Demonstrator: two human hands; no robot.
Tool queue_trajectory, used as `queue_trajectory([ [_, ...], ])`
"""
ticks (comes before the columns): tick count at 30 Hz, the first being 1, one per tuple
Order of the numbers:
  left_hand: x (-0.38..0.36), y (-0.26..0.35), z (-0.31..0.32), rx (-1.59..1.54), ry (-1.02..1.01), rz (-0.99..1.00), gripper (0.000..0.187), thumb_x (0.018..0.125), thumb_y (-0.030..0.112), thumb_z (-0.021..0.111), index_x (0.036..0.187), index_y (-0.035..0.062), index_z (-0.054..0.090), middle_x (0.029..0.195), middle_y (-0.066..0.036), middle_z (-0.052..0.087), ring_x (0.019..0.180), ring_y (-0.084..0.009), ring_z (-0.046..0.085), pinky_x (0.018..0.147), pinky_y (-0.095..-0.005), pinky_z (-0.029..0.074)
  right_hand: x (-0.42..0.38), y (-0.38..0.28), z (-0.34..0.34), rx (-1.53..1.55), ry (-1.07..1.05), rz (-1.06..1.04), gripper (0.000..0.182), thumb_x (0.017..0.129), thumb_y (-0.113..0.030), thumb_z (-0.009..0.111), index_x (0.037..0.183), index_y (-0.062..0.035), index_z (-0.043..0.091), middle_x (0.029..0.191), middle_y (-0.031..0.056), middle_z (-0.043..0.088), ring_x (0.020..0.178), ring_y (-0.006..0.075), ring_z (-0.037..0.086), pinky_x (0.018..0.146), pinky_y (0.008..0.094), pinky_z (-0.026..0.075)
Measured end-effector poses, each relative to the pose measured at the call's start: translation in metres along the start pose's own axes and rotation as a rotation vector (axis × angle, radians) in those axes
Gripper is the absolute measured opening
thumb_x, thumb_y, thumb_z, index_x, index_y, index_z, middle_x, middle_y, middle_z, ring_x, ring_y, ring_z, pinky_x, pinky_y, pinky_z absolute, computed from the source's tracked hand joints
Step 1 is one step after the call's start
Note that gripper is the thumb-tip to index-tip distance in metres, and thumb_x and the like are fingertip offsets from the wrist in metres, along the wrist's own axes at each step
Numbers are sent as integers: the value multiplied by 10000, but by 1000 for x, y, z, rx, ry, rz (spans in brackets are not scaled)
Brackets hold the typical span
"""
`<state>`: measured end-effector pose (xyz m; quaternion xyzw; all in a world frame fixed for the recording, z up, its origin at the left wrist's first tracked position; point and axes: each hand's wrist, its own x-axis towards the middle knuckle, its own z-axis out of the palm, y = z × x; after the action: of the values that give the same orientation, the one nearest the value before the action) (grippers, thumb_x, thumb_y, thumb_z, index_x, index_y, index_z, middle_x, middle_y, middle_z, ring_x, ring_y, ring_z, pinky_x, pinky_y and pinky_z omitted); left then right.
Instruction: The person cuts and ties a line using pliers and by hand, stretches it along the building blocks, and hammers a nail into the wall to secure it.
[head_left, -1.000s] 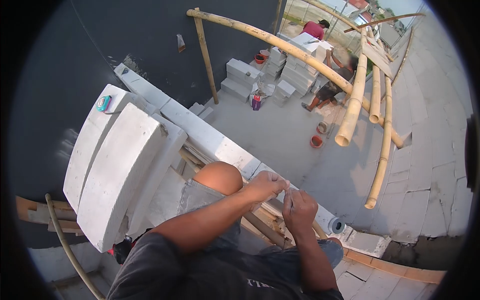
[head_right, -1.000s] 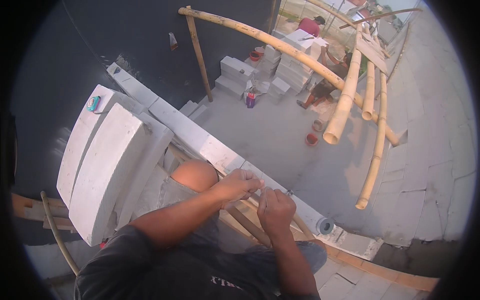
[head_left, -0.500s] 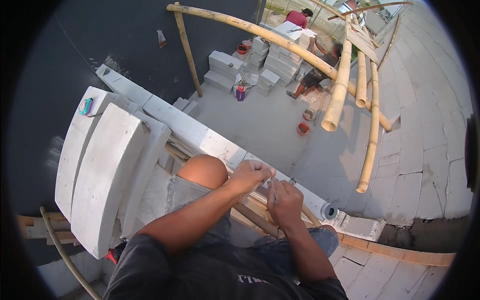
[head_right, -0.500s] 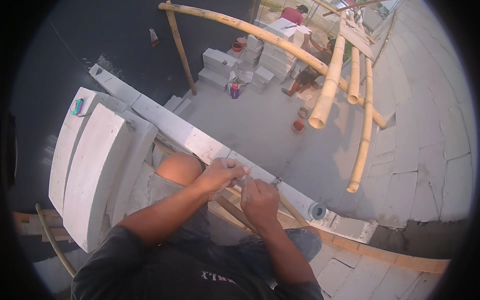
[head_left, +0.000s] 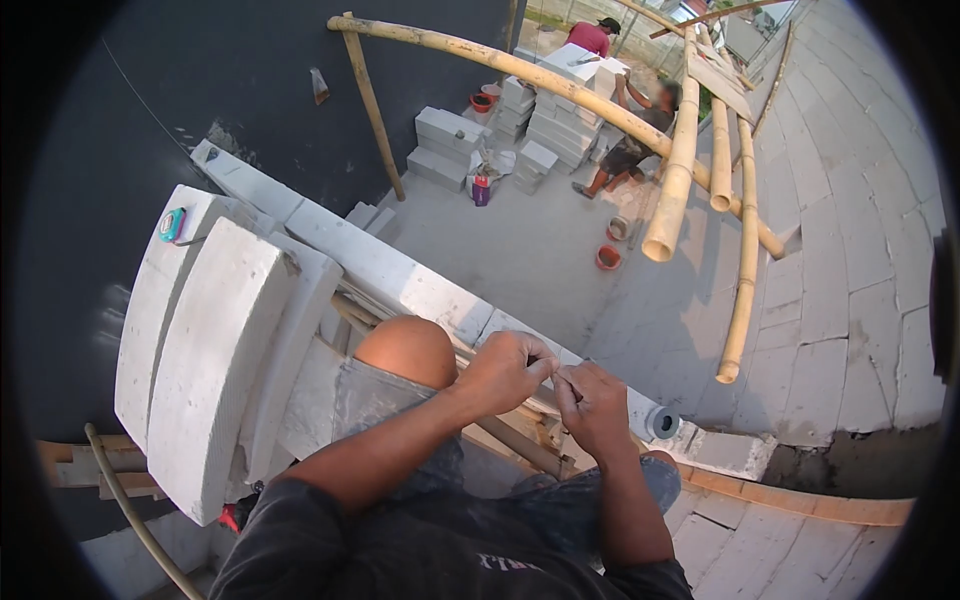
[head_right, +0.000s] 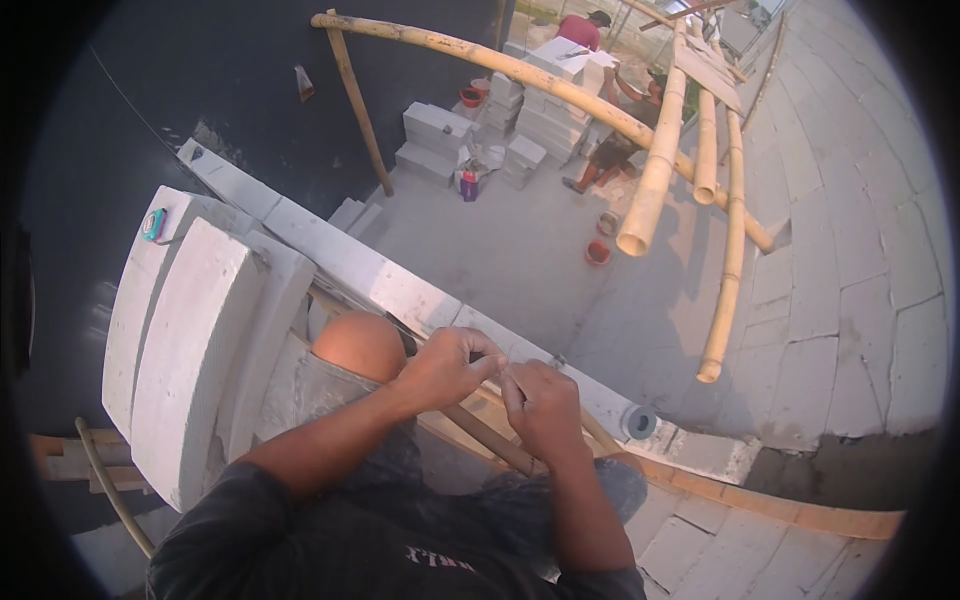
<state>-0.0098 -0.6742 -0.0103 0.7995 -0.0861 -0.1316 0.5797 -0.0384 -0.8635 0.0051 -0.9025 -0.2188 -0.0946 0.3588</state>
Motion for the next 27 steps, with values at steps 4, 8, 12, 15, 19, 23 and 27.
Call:
queue_trajectory([
  [4,-1,1,0,28,2,59,195,953,163,714,909,-18,772,774,-247,680,684,-371,653,676,-452,514,1,1,-5,61,10,55,72,866,-13,763,937,-24,761,808,143,707,671,309,667,626,408,526],
  [8,0,6,-6,12,-38,49,195,956,161,712,911,-22,764,788,-244,686,694,-377,656,682,-453,510,0,7,-8,260,-13,309,93,879,-32,782,970,-10,780,786,112,717,620,204,620,598,339,484],
  [12,-1,3,-6,13,-71,150,207,978,170,706,983,-30,761,853,-223,712,766,-338,673,745,-431,520,-2,13,-8,491,-34,437,72,928,-56,788,957,8,772,733,-31,624,666,30,495,588,245,380],
  [15,-1,6,-6,17,-120,58,229,996,181,703,1014,-40,757,867,-203,718,793,-293,666,772,-418,521,-4,20,-1,601,-39,532,86,919,-77,802,937,1,772,727,-41,619,664,37,497,596,245,392],
  [19,2,13,-11,23,-127,-31,266,993,194,705,902,-55,720,764,-218,665,690,-280,592,695,-431,486,-3,19,6,569,13,494,118,929,-111,794,894,-8,750,710,-55,594,669,30,483,598,238,389],
  [23,2,5,-3,2,-14,22,303,990,201,705,832,-56,680,696,-205,614,635,-253,525,648,-433,457,-2,17,9,600,2,550,142,941,-127,784,877,-12,730,730,-60,586,681,26,475,605,236,383],
  [27,5,3,-3,37,6,5,304,989,211,711,823,-42,690,656,-161,591,607,-217,509,620,-418,452,-2,19,16,637,16,516,117,951,-110,759,894,-20,714,747,-63,579,686,21,459,614,230,370],
])
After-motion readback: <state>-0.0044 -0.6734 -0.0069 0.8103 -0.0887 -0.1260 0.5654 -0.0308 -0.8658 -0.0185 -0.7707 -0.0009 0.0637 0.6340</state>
